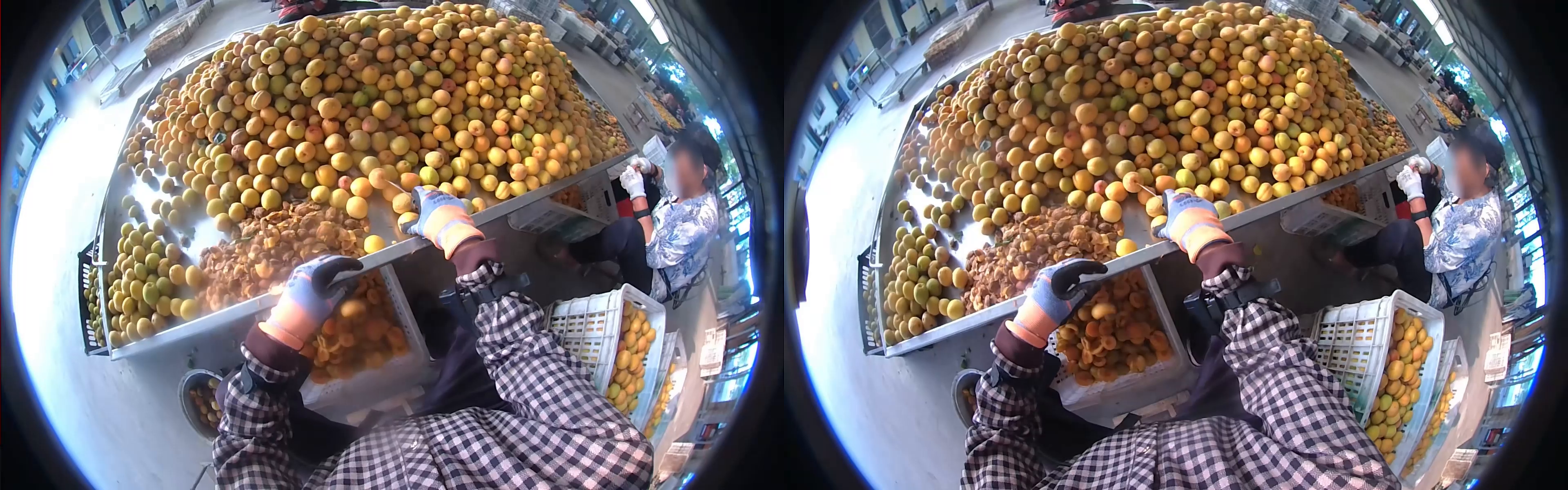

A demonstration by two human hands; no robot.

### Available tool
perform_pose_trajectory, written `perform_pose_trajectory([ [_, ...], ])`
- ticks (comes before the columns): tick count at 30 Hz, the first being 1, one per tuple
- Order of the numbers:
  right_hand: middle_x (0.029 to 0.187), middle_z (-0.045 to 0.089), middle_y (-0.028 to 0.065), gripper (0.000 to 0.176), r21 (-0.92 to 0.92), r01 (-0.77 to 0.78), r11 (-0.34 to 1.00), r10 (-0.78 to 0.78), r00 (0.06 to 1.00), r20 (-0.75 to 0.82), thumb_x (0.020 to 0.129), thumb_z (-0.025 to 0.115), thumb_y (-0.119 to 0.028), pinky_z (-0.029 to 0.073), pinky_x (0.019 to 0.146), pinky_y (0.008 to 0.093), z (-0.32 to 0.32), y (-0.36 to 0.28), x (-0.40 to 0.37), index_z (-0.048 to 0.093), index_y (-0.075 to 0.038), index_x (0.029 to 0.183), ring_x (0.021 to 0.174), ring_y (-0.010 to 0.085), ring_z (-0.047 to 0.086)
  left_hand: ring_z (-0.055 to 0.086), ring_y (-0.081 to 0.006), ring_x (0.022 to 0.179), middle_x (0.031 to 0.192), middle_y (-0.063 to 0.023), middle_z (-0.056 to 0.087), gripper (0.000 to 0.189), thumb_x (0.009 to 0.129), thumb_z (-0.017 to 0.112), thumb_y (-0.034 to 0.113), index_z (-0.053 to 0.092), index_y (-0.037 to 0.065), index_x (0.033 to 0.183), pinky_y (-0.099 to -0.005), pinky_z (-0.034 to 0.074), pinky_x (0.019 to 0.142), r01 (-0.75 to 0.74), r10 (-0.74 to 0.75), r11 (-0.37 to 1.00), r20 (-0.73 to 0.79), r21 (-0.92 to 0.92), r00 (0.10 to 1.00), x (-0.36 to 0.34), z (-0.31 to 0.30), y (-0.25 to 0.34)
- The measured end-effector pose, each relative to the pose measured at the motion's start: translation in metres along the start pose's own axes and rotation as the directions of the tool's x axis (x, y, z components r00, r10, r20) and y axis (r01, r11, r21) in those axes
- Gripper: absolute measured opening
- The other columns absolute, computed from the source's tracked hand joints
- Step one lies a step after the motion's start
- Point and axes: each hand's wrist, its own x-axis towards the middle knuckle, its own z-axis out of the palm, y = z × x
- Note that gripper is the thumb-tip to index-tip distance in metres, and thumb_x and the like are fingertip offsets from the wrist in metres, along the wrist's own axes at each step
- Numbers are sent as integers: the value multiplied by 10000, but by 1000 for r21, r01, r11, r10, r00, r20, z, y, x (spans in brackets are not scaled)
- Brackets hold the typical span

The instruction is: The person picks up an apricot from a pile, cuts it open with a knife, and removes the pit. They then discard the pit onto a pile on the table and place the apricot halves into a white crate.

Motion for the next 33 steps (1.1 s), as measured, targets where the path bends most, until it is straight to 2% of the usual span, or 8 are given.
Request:
perform_pose_trajectory([
  [5, 1012, 688, 141, 576, 339, 54, 939, -61, 998, 10, 682, 796, -424, 509, 847, 383, -2, 9, 0, 626, -91, 1120, 979, 319, 651, 664, -217, 825, 935, -109, 689, 263, 827, 695, 58, 676, 55, 1089, -326, 526, 709, -3, -5, 999, -150, -51, 989, 6, 3, -18],
  [9, 901, 679, 34, 466, 864, 207, 459, -246, 964, -100, 650, 894, -266, 504, 791, 273, 2, -17, -6, 664, -47, 991, 843, 106, 600, 639, -150, 1021, 1159, -65, 666, 496, 771, 771, 33, 598, 34, 1236, -291, 539, 815, 24, -73, 983, -268, -182, 961, 9, 9, -20],
  [12, 921, 653, -2, 365, 939, 189, 288, -360, 930, -77, 716, 858, -148, 494, 789, 229, -4, -51, -22, 655, -39, 999, 853, 73, 577, 599, -129, 1079, 1249, -82, 616, 707, 717, 834, 71, 508, 40, 1343, -291, 534, 849, -27, -10, 994, -321, -110, 947, 15, 4, -12],
  [16, 948, 663, 3, 264, 984, 168, 59, -405, 905, -130, 860, 725, -109, 505, 758, 231, 10, -75, -28, 635, 7, 1079, 844, 77, 591, 584, -153, 1096, 1222, -73, 612, 661, 698, 839, 61, 537, 11, 1284, -311, 494, 939, -122, -9, 939, -379, -321, 925, 19, 2, -29],
  [17, 948, 663, 3, 264, 984, 172, 56, -406, 904, -134, 860, 725, -109, 505, 758, 231, 11, -76, -29, 635, 7, 1079, 844, 77, 591, 589, -158, 1082, 1185, -66, 623, 608, 705, 821, 31, 552, 3, 1249, -316, 486, 953, -205, 2, 890, -447, -407, 895, 19, 0, -30],
  [19, 954, 694, 54, 230, 807, 539, 244, -408, 811, -418, 915, 655, -122, 512, 751, 266, 10, -78, -36, 626, 30, 1086, 857, 113, 633, 606, -155, 1051, 1161, -69, 633, 611, 701, 825, 17, 549, 1, 1245, -310, 506, 934, -137, -88, 855, -402, -500, 912, 19, -11, -33],
  [23, 989, 682, 177, 288, 597, 640, 483, -549, 753, -363, 901, 643, -102, 511, 777, 318, -4, -82, -56, 611, 15, 1162, 891, 249, 674, 613, -150, 1037, 1146, -73, 642, 642, 678, 858, 45, 553, -3, 1241, -307, 521, 919, -134, -143, 787, -389, -603, 910, 13, -24, -39],
  [33, 996, 678, 195, 336, 667, 617, 417, -528, 762, -375, 876, 645, -84, 515, 774, 350, 17, -84, -59, 594, -2, 1198, 931, 323, 665, 615, -150, 1022, 1139, -71, 647, 661, 641, 881, 61, 573, -7, 1222, -303, 530, 903, -125, -110, 861, -421, -492, 900, 15, -30, -38],
])
